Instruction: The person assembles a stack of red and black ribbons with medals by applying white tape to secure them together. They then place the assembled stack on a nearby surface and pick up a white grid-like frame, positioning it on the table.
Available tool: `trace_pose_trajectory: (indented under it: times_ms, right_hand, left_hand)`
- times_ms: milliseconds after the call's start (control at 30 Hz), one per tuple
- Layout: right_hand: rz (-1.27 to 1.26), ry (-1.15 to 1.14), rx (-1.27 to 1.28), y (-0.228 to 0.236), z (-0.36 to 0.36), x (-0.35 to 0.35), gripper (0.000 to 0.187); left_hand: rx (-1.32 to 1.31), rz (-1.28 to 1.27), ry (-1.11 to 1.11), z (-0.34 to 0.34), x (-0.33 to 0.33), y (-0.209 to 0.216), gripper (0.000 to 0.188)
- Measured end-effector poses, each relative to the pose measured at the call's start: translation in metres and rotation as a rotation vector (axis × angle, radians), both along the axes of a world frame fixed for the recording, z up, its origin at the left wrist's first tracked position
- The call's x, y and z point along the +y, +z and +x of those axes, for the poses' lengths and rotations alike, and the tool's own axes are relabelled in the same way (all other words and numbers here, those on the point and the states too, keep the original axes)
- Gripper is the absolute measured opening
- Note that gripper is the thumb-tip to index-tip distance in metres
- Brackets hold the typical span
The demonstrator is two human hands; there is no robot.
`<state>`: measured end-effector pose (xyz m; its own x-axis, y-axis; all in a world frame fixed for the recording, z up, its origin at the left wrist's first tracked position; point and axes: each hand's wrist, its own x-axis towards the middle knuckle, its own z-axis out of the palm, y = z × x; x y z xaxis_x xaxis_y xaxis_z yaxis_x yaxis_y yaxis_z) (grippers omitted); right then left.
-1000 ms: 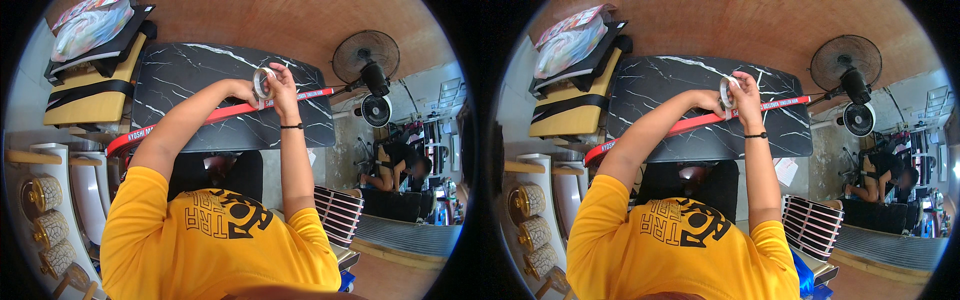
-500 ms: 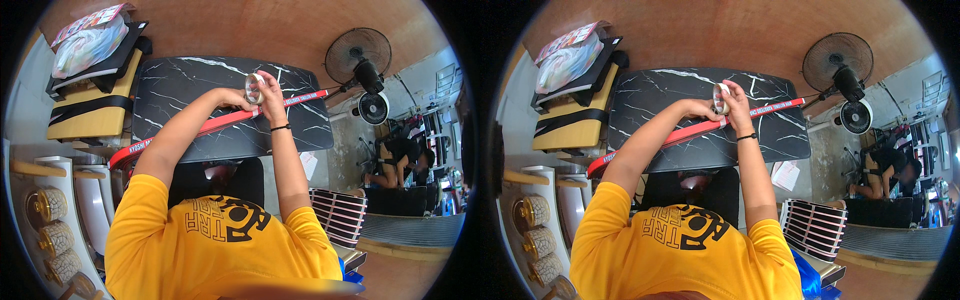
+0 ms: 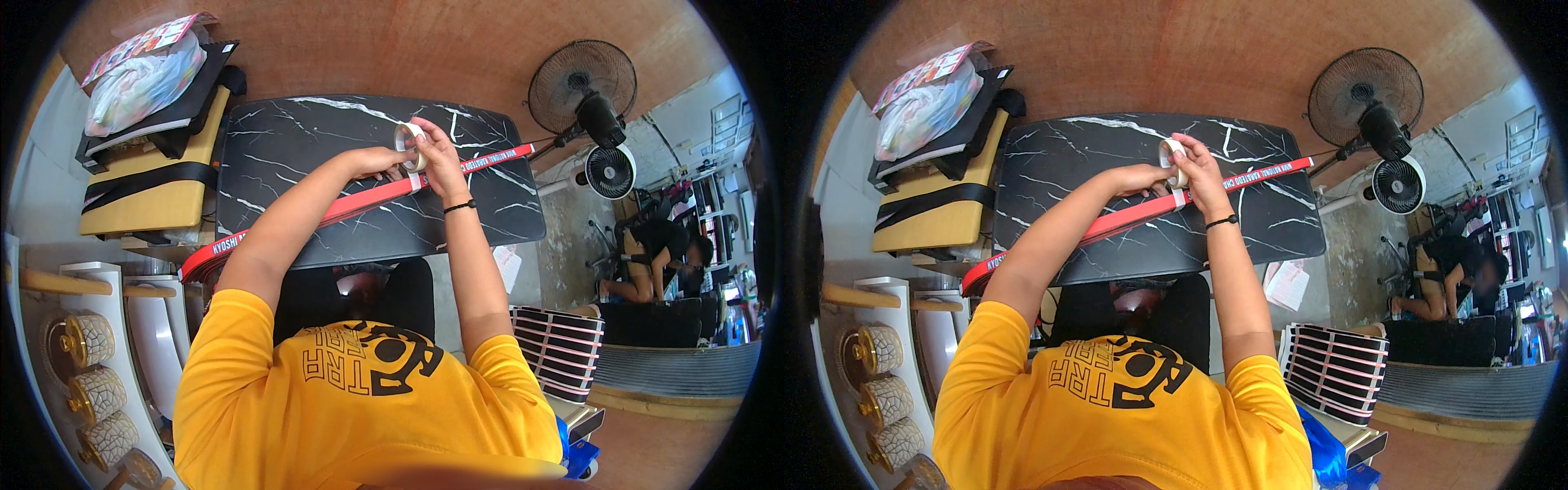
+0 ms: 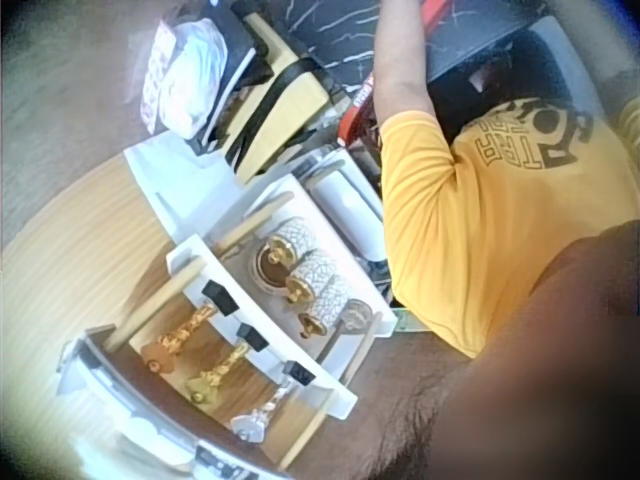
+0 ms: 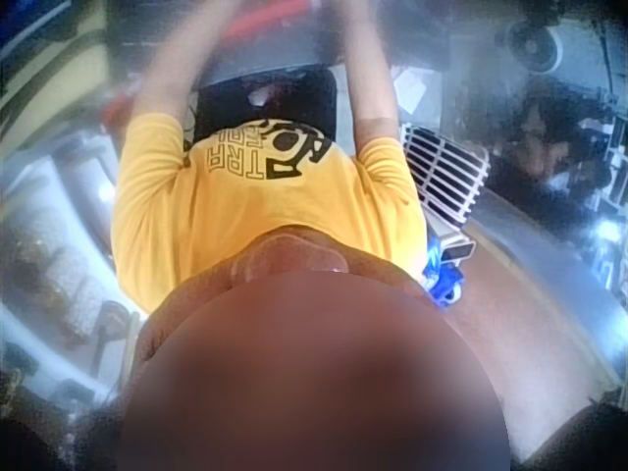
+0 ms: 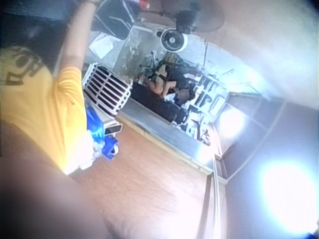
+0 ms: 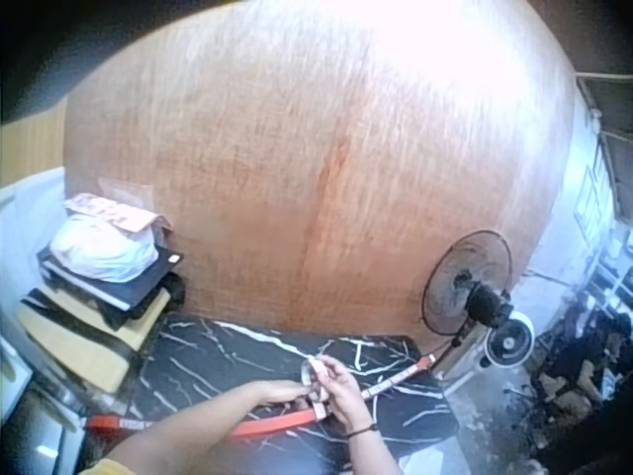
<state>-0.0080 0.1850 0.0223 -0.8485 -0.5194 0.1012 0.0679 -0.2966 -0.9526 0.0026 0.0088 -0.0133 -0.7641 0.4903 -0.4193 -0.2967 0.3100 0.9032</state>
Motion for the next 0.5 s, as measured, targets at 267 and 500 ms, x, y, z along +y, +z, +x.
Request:
trace_pose_trajectory:
  times_ms: [267,500]
  right_hand:
    - [0.125,-0.064,0.110,0.002,0.004,0.004,0.044]
    - [0.515,-0.467,0.389,-0.012,0.017,0.027,0.031]
  left_hand:
    - [-0.033,0.018,0.095,-0.005,0.003,-0.014,0.061]
    - [-0.069,0.050,0.048,-0.007,-0.002,-0.013,0.060]
